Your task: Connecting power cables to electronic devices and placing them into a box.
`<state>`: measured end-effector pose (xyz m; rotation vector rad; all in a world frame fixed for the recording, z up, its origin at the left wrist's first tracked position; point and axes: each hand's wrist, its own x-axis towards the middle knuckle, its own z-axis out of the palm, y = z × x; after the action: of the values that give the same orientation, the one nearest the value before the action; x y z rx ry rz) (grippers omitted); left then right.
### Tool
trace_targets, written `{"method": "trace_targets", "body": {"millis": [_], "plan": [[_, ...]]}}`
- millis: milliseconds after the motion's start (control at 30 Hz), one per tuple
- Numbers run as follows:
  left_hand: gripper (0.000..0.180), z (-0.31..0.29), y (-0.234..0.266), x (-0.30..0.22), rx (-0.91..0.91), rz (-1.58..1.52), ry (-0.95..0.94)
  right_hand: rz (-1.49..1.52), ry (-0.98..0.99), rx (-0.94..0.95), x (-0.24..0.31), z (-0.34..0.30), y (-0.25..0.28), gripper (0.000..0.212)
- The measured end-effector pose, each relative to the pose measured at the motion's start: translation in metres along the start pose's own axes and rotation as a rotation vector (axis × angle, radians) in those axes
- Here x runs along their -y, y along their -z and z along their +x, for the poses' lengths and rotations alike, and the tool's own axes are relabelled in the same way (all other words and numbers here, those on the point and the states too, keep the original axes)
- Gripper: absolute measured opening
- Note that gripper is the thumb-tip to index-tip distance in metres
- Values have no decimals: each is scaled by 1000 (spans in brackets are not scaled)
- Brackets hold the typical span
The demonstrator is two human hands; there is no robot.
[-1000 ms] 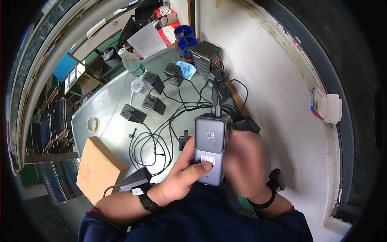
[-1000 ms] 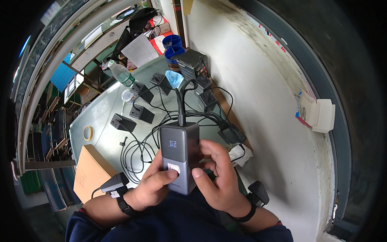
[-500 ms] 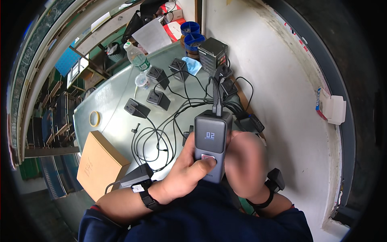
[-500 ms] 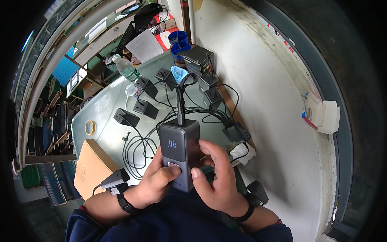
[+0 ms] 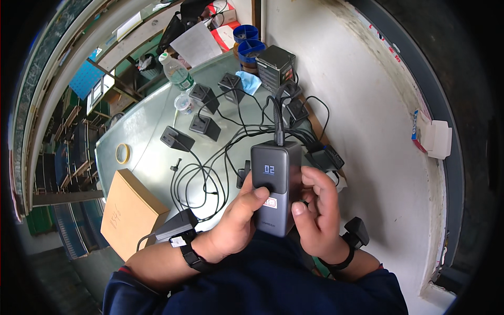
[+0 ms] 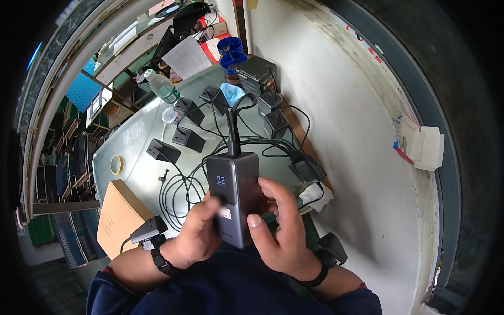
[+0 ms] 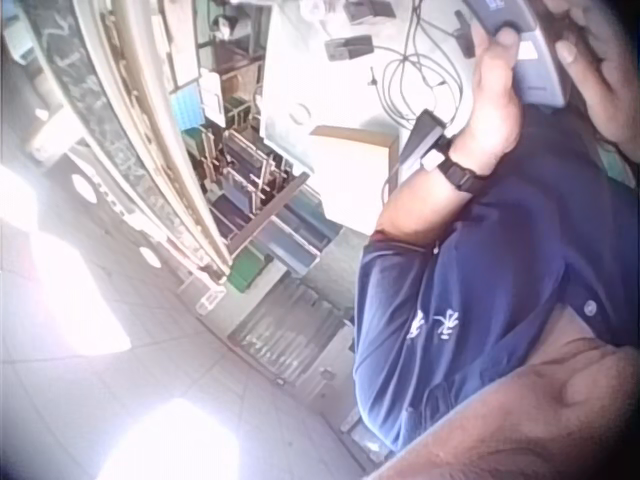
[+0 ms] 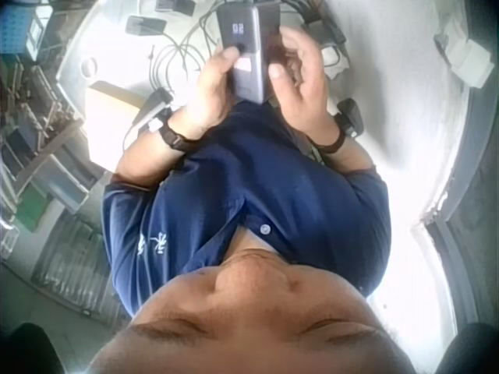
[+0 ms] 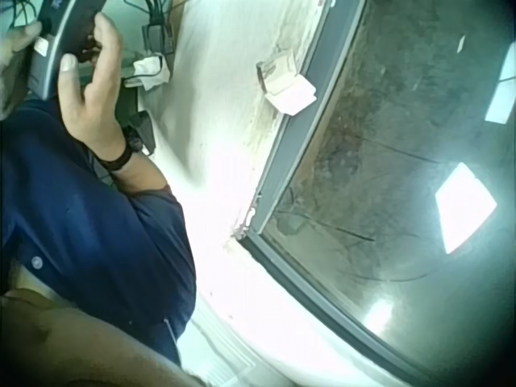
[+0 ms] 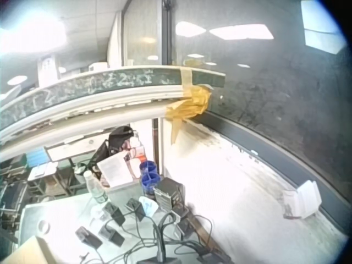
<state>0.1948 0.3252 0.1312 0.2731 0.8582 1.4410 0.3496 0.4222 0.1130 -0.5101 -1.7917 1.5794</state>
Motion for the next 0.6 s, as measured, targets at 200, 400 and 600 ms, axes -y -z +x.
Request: {"method": "trace_targets", "body": {"millis": [200, 400, 600], "plan": [[62, -1, 6, 4, 41, 86, -41, 14, 0, 17, 0, 1, 0, 55], [57, -2, -1, 0, -35, 117, -7, 20, -42, 9, -3, -1, 0, 54], [63, -2, 4, 4, 0, 189, 3, 59, -119, 23, -8, -5, 9, 57]]}}
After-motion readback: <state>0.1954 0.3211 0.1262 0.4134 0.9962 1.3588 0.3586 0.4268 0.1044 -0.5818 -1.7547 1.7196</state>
